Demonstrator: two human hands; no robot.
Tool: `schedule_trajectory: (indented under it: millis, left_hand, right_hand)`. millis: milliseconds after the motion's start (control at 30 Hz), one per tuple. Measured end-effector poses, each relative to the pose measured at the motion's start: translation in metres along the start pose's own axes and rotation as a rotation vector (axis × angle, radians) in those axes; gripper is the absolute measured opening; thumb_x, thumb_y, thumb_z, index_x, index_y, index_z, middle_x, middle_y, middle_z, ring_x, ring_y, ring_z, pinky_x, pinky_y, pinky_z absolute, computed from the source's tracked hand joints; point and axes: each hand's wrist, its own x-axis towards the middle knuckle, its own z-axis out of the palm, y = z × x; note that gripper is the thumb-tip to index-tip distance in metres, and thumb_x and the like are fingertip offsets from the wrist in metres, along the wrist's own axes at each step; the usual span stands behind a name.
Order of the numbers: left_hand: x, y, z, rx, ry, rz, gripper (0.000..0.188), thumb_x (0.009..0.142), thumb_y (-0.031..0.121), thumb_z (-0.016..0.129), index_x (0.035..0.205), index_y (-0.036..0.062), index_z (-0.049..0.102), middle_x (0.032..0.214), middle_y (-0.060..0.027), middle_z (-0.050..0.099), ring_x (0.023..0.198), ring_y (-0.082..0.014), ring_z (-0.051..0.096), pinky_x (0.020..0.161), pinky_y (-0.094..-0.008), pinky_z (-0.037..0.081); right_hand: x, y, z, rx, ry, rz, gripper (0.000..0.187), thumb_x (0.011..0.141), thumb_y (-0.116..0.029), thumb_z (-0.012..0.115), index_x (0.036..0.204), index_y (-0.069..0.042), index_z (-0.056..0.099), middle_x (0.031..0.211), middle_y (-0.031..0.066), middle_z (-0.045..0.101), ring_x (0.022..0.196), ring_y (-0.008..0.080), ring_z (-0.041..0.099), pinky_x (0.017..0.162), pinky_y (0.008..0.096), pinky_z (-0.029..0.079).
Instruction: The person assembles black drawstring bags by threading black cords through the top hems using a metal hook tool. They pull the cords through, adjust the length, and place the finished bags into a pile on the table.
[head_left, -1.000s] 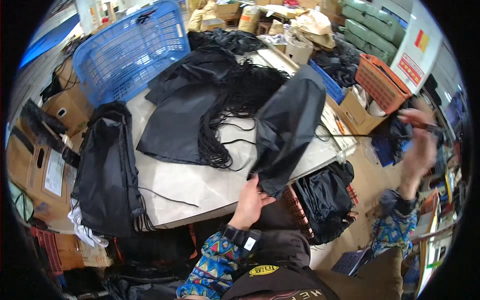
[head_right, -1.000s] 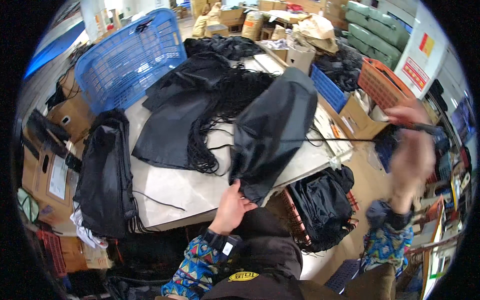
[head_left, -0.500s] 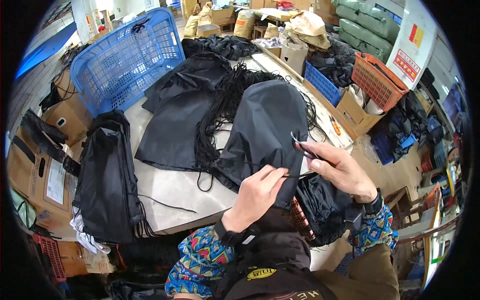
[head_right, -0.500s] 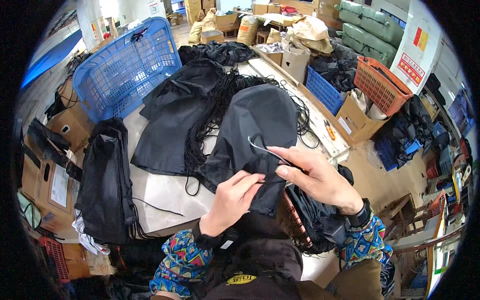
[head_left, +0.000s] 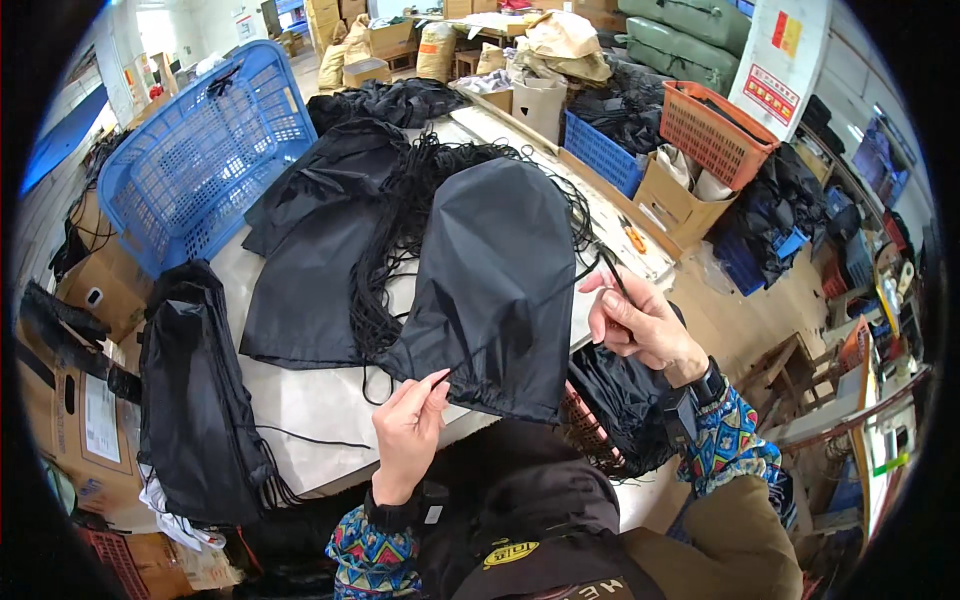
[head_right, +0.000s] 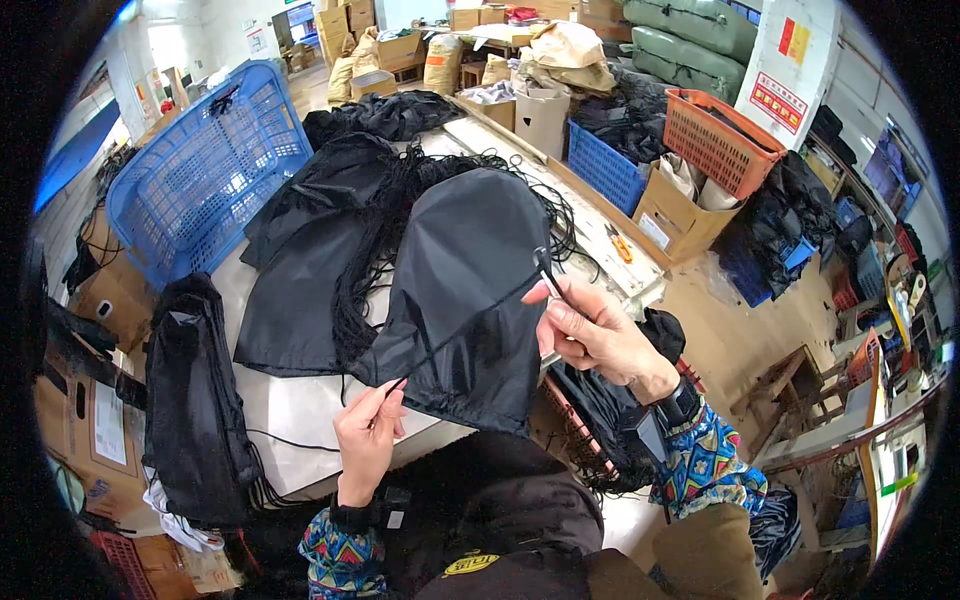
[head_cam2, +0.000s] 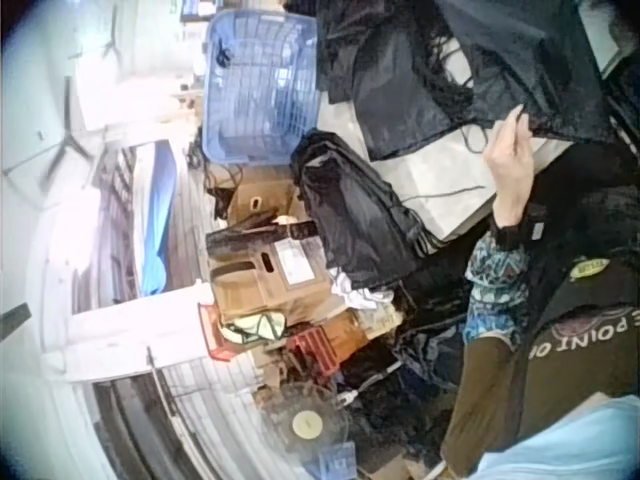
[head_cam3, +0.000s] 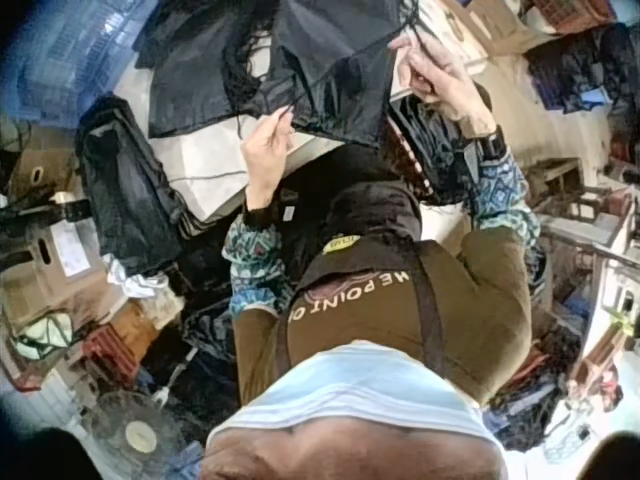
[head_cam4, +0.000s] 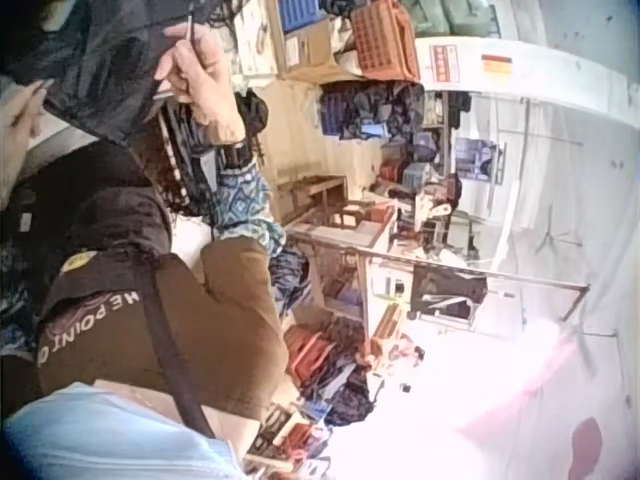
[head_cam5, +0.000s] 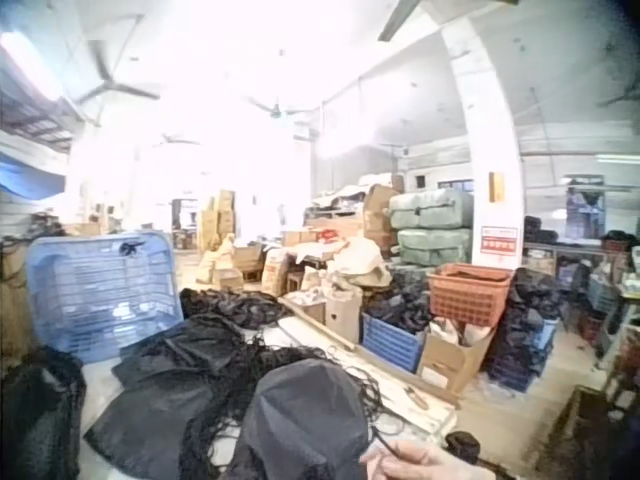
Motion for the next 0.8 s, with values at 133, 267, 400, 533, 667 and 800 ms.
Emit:
schedule_trajectory:
  millis: [133, 267, 400, 533, 667, 800]
  left_hand:
    - [-0.005, -0.007, -0.005, 0.041, 0.006, -0.021, 0.017, 0.09, 0.007, 0.058, 0.102, -0.0025, 0.066, 0.066, -0.0051, 0.056, 0.051, -0.008, 0.05, 0.047, -0.0225, 0.04]
    - [-0.011, -0.003, -0.007, 0.249, -0.054, 0.21, 0.015, 0.088, 0.005, 0.059, 0.099, -0.0019, 0.066, 0.066, -0.01, 0.057, 0.053, -0.0152, 0.054, 0.049, -0.0277, 0.042]
    - [-0.026, -0.028, -0.026, 0.454, 0.106, 0.254, 0.012, 0.086, 0.005, 0.059, 0.094, -0.0008, 0.067, 0.064, -0.0126, 0.056, 0.056, -0.0185, 0.056, 0.051, -0.0303, 0.042]
    - [-0.041, -0.039, -0.101, 0.641, 0.284, -0.325, 0.036, 0.081, -0.002, 0.051, 0.117, -0.0033, 0.053, 0.088, -0.0176, 0.056, 0.084, -0.0259, 0.058, 0.07, -0.0333, 0.045]
    - [-0.024, -0.038, -0.084, 0.839, 0.124, -0.031, 0.065, 0.07, -0.004, 0.051, 0.134, -0.002, 0.036, 0.125, -0.0218, 0.045, 0.118, -0.0352, 0.042, 0.1, -0.0388, 0.034]
    - [0.021, -0.05, -0.021, 0.654, 0.02, 0.075, 0.065, 0.068, -0.006, 0.051, 0.132, 0.0002, 0.041, 0.122, -0.0201, 0.05, 0.114, -0.0352, 0.046, 0.101, -0.0398, 0.033]
  right_hand:
    - [0.005, 0.01, -0.009, -0.069, 0.087, 0.029, 0.017, 0.097, -0.02, 0.048, 0.104, -0.006, 0.052, 0.076, 0.005, 0.056, 0.049, 0.0084, 0.04, 0.042, 0.0221, 0.031]
    - [0.022, 0.037, -0.024, -1.413, 0.414, -0.444, 0.016, 0.087, -0.005, 0.05, 0.102, -0.003, 0.052, 0.083, 0.0184, 0.056, 0.077, 0.0376, 0.057, 0.067, 0.0441, 0.046]
    - [0.007, 0.017, -0.177, -1.267, 1.16, -0.608, 0.012, 0.087, -0.007, 0.05, 0.095, -0.004, 0.06, 0.087, 0.0131, 0.06, 0.078, 0.0256, 0.061, 0.068, 0.0337, 0.048]
    - [-0.027, 0.003, -0.192, -1.282, 1.213, -0.335, 0.013, 0.089, -0.01, 0.052, 0.094, -0.004, 0.062, 0.083, 0.0127, 0.063, 0.073, 0.0255, 0.061, 0.067, 0.0338, 0.048]
    - [-0.018, 0.065, -0.027, -1.236, 0.569, -0.185, 0.024, 0.078, -0.016, 0.068, 0.095, 0.0, 0.06, 0.076, 0.0138, 0.058, 0.072, 0.0252, 0.059, 0.065, 0.0323, 0.048]
    - [-0.018, 0.087, 0.049, -1.532, 0.029, -0.398, 0.051, 0.077, -0.023, 0.069, 0.117, 0.002, 0.047, 0.09, 0.0137, 0.05, 0.075, 0.0261, 0.056, 0.059, 0.033, 0.049]
